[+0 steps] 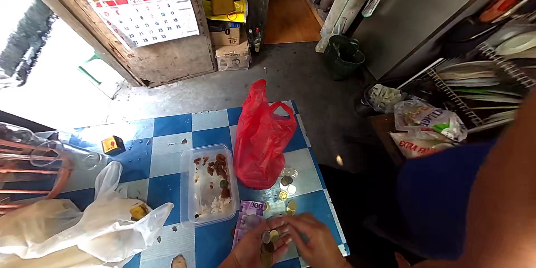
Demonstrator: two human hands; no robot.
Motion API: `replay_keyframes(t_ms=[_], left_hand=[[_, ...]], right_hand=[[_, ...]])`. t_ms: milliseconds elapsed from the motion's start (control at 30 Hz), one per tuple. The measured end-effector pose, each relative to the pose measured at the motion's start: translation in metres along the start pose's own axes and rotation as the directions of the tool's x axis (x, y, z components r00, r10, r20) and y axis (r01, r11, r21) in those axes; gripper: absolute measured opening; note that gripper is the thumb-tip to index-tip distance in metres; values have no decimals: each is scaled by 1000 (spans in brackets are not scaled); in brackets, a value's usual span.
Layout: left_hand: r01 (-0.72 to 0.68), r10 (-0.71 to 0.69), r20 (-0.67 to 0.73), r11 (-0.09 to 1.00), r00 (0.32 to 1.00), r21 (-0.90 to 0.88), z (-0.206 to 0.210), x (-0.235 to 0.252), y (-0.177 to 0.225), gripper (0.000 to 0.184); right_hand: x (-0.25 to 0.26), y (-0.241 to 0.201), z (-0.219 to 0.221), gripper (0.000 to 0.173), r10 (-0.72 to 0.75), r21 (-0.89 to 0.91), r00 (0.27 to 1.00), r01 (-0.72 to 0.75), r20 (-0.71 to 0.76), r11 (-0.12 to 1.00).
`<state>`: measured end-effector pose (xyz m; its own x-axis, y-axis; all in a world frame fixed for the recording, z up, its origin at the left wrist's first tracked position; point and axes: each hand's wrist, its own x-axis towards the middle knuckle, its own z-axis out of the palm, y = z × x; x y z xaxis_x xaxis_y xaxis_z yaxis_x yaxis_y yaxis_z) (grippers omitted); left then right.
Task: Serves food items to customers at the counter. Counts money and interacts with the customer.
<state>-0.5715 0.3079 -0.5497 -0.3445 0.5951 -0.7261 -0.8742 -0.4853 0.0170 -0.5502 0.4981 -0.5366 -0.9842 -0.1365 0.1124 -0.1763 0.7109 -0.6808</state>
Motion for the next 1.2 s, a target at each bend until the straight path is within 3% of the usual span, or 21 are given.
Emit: replay_keyframes(t_ms=[67,167,300,367,433,500,600,667,733,800,933,1067,1200], left_hand=[[-13,12,-50,1000,999,-12,4,-1,0,46],[4,-8,-105,999,994,-40,3,-3,-1,41],[17,-19,-77,999,997,-34,0,-4,-1,42],[13,-16,-75,999,997,-39,0,-4,-2,43],[16,-18,-71,999,997,-35,2,-4,-2,44],[20,-22,-53,999,998,-46,2,-2,-3,44],[16,-16,-25,999,1000,-31,3,1,-2,44],[6,-6,-5,1000,1000,13,5,1,-1,50],[4,-3,-10,1000,1000,12,6,2,-2,54],[28,-27,-74,1000,997,12,8,1,-2,50],[70,-67,-71,997,995,40,1,0,-2,49],[81,-78,-53,994,996,74,-2,-2,-2,51],[74,-73,-17,995,997,65,-3,-4,0,53]], right_hand=[[-8,-2,3,26,19,9,1000,-19,-8,1000],[-3,18,16,24,101,-150,992,-112,-77,982],[17,20,19,27,234,-279,965,-194,118,941],[23,19,21,23,223,-368,963,-156,148,917],[23,23,28,20,124,-431,990,-81,73,899],[26,24,26,17,101,-408,995,-93,0,908],[21,5,10,17,137,-206,988,-148,-68,967],[9,-17,-6,23,146,32,988,-147,42,989],[1,-20,-12,30,149,125,981,-165,128,978],[6,-5,-8,27,190,33,980,-193,66,981],[44,21,7,23,248,-173,968,-249,-29,953],[82,25,16,29,368,-212,926,-345,79,914],[108,15,7,31,568,-181,796,-539,208,823]])
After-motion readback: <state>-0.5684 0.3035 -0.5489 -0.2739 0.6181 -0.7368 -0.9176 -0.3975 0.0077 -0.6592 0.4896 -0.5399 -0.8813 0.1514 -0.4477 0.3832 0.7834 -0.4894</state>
